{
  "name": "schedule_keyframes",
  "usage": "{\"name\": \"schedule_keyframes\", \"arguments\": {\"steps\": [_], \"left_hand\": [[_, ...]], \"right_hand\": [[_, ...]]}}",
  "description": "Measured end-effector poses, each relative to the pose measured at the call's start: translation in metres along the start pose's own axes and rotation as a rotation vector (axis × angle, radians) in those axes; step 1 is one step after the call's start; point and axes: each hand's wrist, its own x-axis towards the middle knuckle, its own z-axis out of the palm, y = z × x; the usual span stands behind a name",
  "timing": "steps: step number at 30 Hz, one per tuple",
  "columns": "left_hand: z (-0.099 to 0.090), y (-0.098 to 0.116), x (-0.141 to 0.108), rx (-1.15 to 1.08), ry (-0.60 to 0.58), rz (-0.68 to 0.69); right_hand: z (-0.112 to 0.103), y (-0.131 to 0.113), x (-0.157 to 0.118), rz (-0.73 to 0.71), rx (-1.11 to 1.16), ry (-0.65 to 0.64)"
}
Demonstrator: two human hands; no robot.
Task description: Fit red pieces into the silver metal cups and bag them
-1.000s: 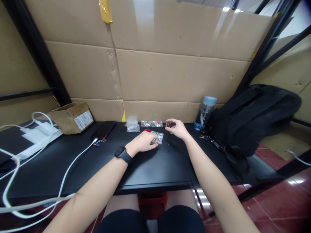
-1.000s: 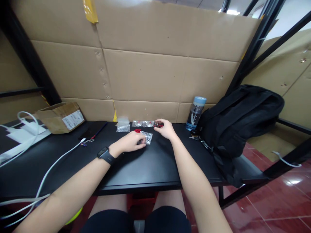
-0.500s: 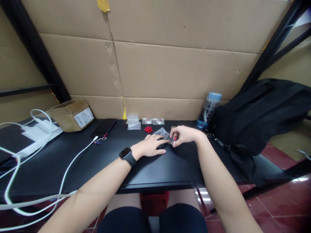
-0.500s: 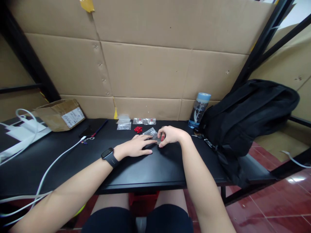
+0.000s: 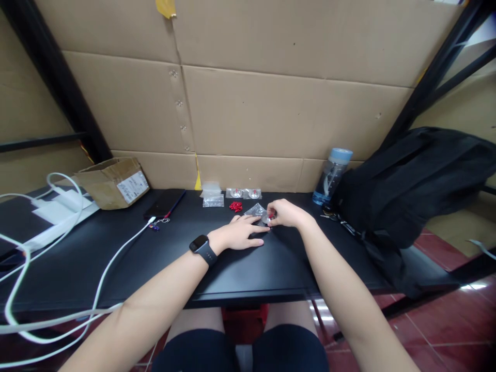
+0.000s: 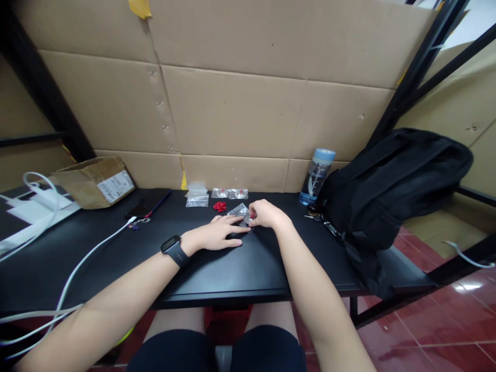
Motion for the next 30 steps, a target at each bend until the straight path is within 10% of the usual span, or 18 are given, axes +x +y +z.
{"name": "schedule_keyframes", "arguments": {"steps": [16, 30], "left_hand": [[-0.009, 0.001, -0.002, -0.041, 0.056, 0.010], [-0.015, -0.011, -0.005, 0.030, 0.174, -0.066]], "right_hand": [[0.028, -0.001, 0.020, 0.023, -0.114, 0.214], [0.003, 0.015, -0.002, -0.002, 0.084, -0.192]]}}
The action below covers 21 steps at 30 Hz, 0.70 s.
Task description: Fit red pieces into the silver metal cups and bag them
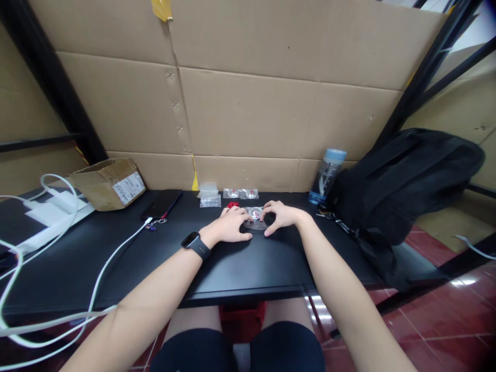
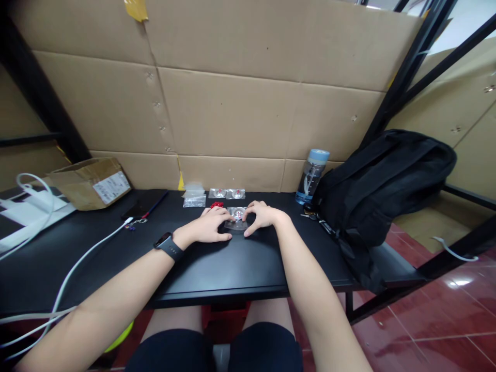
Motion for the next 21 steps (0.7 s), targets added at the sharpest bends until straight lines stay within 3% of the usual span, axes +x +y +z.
{"name": "schedule_keyframes", "arguments": {"steps": [8, 13, 21], "left_hand": [[0.010, -0.007, 0.009, 0.041, 0.237, -0.078], [0.011, -0.012, 0.015, -0.125, 0.351, -0.310], [0.015, -0.015, 0.017, -0.164, 0.372, -0.420]], "right_hand": [[0.006, -0.002, 0.011, -0.017, -0.006, 0.151], [0.005, 0.002, 0.014, -0.093, 0.064, 0.206], [0.009, 0.006, 0.021, 0.014, 0.110, 0.291]]}}
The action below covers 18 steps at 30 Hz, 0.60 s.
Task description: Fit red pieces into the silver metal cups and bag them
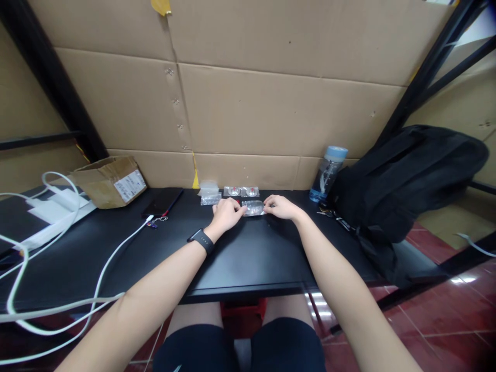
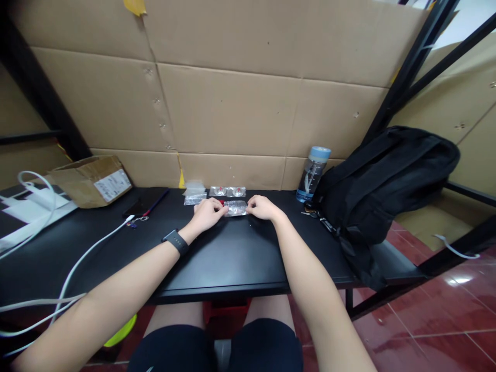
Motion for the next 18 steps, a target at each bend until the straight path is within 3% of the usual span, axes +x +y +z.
{"name": "schedule_keyframes", "arguments": {"steps": [4, 7, 10, 15, 18], "left_hand": [[0.000, 0.000, -0.003, 0.096, 0.094, 0.028], [-0.001, 0.003, -0.005, 0.147, 0.131, 0.120], [0.001, 0.008, -0.008, 0.183, 0.086, 0.243], [0.007, 0.010, -0.011, 0.207, -0.033, 0.327], [0.008, 0.007, -0.010, 0.192, -0.081, 0.308]], "right_hand": [[0.004, 0.003, 0.001, 0.066, -0.059, 0.127], [0.004, 0.001, 0.001, -0.127, -0.004, 0.183], [0.004, -0.007, -0.001, -0.298, -0.002, 0.082], [0.009, -0.022, -0.005, -0.137, -0.197, -0.084], [0.010, -0.025, -0.006, -0.080, -0.197, -0.088]]}}
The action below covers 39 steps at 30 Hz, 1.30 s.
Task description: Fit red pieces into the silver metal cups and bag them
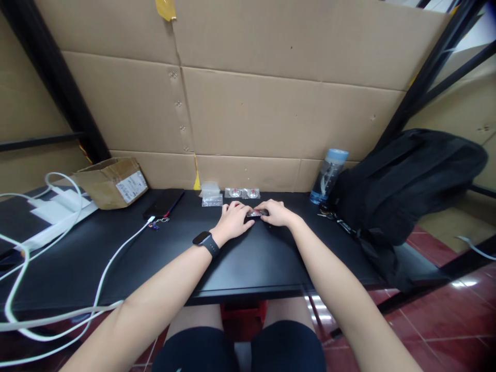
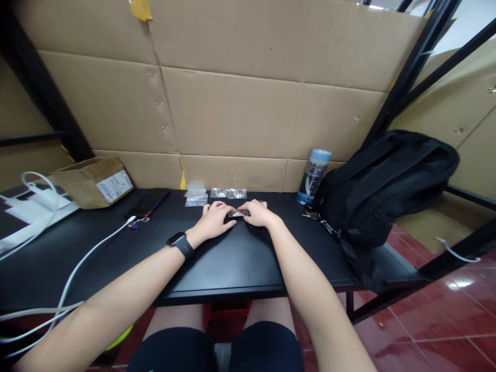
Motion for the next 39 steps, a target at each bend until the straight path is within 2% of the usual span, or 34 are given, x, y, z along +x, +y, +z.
{"name": "schedule_keyframes", "arguments": {"steps": [6, 11, 18, 25, 31, 34, 39], "left_hand": [[-0.002, -0.006, 0.004, -0.141, 0.065, -0.144], [-0.005, -0.008, 0.005, -0.249, 0.034, -0.241], [-0.007, -0.013, 0.005, -0.301, 0.025, -0.263], [-0.010, -0.011, 0.005, -0.361, 0.123, -0.310], [-0.012, -0.008, 0.006, -0.457, 0.237, -0.320], [-0.012, -0.007, 0.007, -0.455, 0.217, -0.320], [-0.011, -0.004, 0.006, -0.371, 0.130, -0.301]], "right_hand": [[0.001, 0.014, 0.003, 0.064, 0.282, 0.079], [0.010, 0.025, 0.007, 0.070, 0.417, 0.117], [0.014, 0.025, 0.010, 0.097, 0.585, 0.168], [0.014, 0.019, 0.013, 0.084, 0.802, 0.221], [0.015, 0.018, 0.012, 0.059, 0.971, 0.194], [0.017, 0.016, 0.014, 0.093, 0.966, 0.241], [0.014, 0.024, 0.020, 0.216, 0.915, 0.415]]}}
